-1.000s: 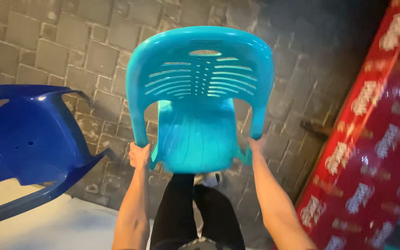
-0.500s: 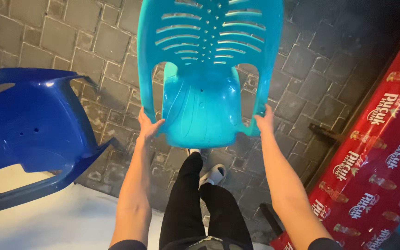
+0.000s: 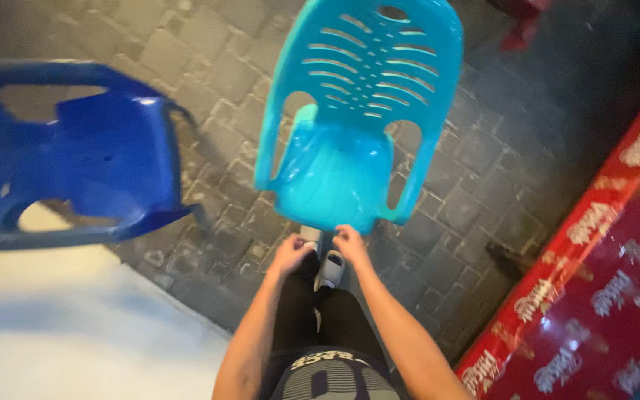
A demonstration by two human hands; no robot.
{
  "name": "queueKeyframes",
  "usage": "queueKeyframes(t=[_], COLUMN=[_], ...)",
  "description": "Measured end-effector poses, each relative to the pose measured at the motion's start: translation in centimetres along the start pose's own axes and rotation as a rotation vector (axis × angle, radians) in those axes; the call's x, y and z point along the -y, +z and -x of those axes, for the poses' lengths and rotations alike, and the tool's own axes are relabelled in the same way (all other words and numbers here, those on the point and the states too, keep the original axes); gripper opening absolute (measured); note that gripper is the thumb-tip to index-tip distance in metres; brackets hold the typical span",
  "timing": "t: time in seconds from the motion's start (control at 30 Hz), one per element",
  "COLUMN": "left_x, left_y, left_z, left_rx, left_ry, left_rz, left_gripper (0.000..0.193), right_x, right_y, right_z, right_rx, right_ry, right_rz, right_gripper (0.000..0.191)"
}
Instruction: The person moves several plastic chairs and a table around a tiled room. They lift and reposition a teal chair, a blue chair, and a table covered with a red patterned cloth, arranging them in different locations.
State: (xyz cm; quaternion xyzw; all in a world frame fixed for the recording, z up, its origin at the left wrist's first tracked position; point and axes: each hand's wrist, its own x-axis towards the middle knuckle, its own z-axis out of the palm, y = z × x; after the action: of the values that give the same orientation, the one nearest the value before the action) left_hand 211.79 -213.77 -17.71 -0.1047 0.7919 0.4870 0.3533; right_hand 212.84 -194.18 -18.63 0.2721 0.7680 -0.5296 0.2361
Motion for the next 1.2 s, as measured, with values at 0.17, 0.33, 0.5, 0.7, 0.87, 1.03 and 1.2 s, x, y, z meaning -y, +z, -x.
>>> queueKeyframes(t=[0.17, 0.33, 0.5, 0.7, 0.87, 1.03, 1.2], left_x=[-0.3, -1.9, -1.1, 3.1, 8.6, 11.9, 13.7], left_y=[-2.5, -10.0, -17.7, -29.3, -39.3, -48.7, -56.8], left_z=[11.7, 18.5, 22.7, 22.9, 22.7, 20.9, 16.3], left_rx=[-0.076, -0.031, -0.259, -0.403, -0.564, -0.68, -0.835], left_ry=[0.018, 0.496, -0.2, -0.229, -0.25, -0.228, -0.207], left_rz=[0.203, 0.704, 0.978, 1.197, 1.409, 1.584, 1.667], left_gripper=[0.033, 0.031, 0.034, 0.041, 0.042, 0.046, 0.046], right_x=[7.3, 15.3, 21.8, 29.8, 35.6, 41.5, 49.8], right_y=[5.9, 8.5, 13.1, 22.2, 31.4, 39.7, 48.9], right_z=[8.2, 13.7, 14.8, 9.6, 5.4, 2.6, -3.4], right_rx=[0.371, 0.467, 0.578, 0.638, 0.643, 0.675, 0.781], right_ry=[-0.207, -0.507, -0.122, -0.276, -0.401, -0.152, -0.358], right_rz=[-0.079, 0.207, 0.382, 0.346, 0.234, 0.361, 0.254], right_gripper=[0.042, 0.034, 0.045, 0.041, 0.039, 0.041, 0.041])
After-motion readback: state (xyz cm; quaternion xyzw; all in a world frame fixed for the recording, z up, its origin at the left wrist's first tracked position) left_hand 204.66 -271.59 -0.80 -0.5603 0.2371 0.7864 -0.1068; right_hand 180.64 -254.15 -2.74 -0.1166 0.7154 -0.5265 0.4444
